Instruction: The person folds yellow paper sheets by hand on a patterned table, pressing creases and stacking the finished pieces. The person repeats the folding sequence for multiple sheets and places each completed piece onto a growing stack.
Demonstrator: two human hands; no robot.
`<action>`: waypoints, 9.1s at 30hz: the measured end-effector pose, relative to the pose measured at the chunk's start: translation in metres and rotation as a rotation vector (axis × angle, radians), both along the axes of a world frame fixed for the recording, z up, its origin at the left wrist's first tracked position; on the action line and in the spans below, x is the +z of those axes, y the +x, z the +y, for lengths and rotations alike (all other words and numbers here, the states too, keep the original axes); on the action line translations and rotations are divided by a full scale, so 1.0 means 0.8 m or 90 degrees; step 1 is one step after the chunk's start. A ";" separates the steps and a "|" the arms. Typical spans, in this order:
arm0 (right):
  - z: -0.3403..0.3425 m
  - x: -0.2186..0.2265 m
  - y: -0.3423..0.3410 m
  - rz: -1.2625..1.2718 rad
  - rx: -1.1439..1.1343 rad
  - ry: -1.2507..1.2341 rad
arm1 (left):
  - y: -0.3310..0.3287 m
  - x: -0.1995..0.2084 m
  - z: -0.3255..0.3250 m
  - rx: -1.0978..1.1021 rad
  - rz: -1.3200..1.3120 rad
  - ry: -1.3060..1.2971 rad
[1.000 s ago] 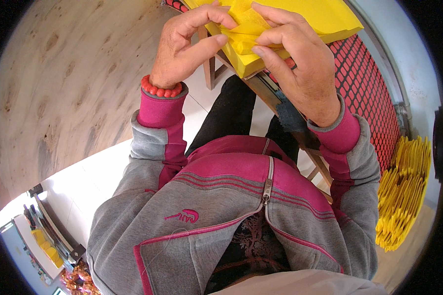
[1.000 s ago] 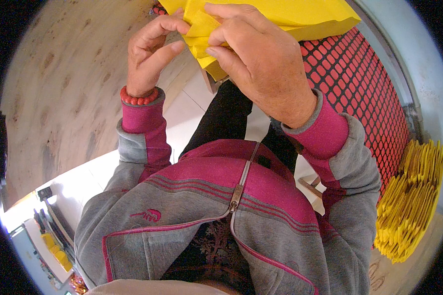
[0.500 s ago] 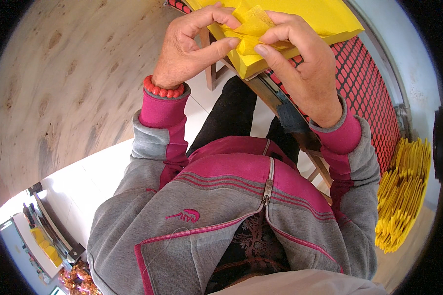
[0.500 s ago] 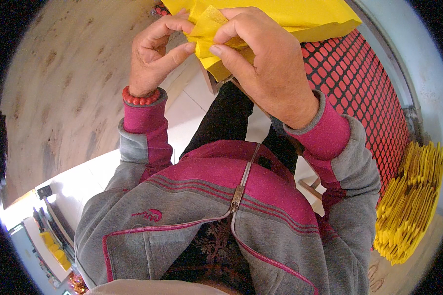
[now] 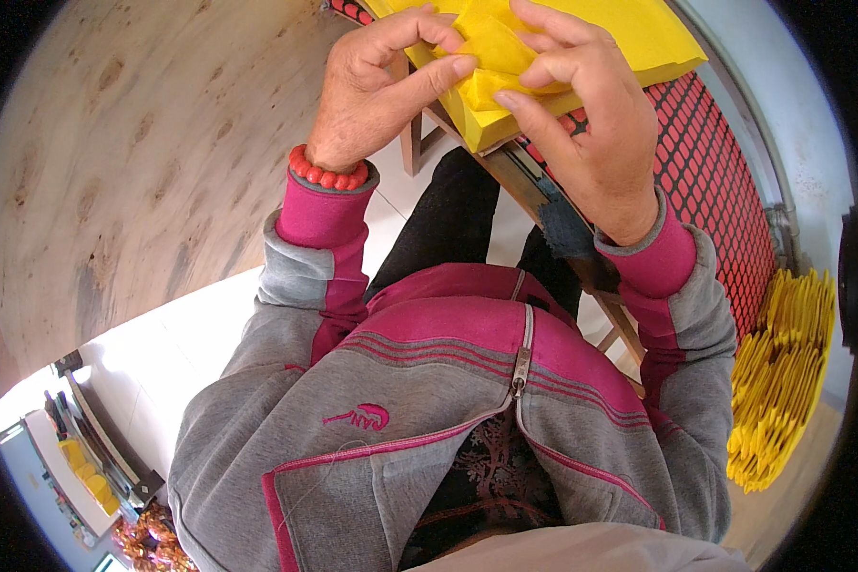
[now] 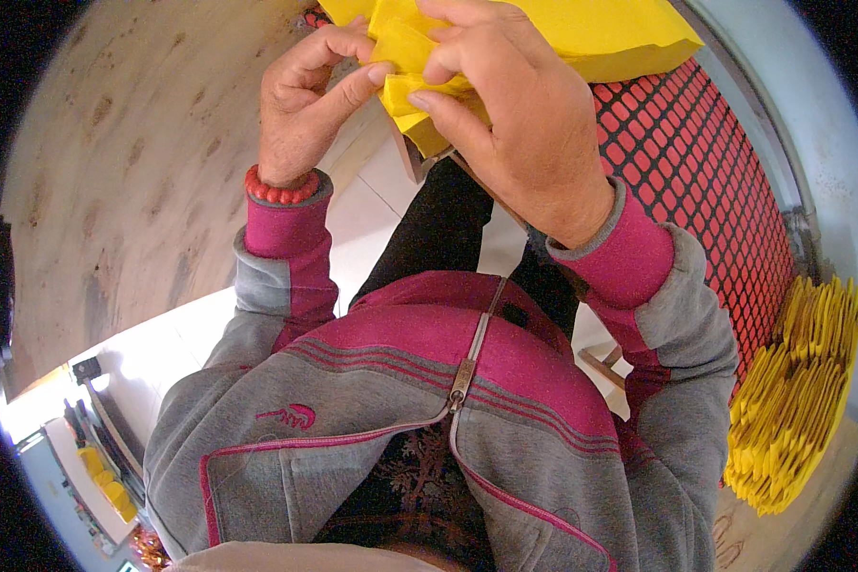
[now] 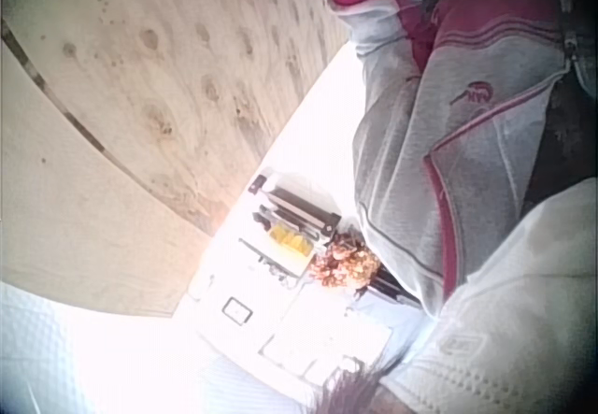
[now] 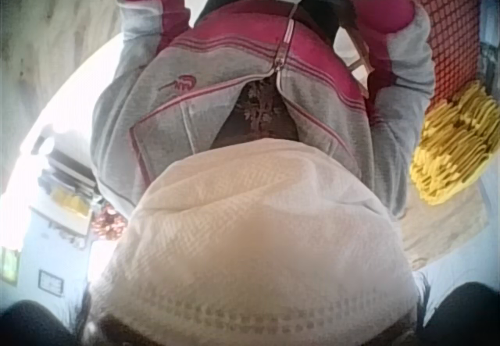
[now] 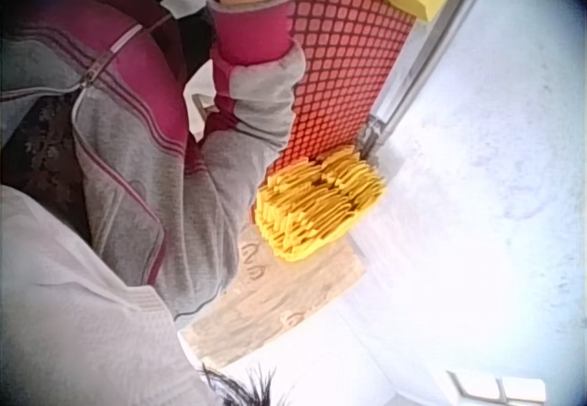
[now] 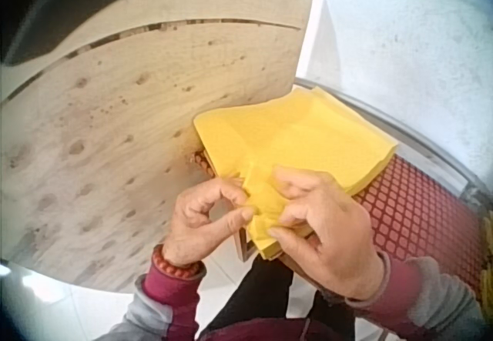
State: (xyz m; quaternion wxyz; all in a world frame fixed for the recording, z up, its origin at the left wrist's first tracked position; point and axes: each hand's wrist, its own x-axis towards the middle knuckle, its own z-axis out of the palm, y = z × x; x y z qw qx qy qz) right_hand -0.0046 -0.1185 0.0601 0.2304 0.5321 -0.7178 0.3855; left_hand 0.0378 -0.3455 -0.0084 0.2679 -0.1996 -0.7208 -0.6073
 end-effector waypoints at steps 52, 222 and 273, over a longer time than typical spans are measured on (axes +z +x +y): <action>0.001 -0.001 -0.001 0.048 -0.022 0.025 | -0.003 -0.005 -0.003 -0.008 0.009 0.016; 0.006 -0.006 -0.002 0.066 -0.026 -0.026 | 0.002 0.005 0.002 -0.016 0.002 -0.027; 0.005 -0.012 -0.003 0.049 -0.030 -0.012 | 0.005 0.008 -0.007 -0.064 0.043 -0.081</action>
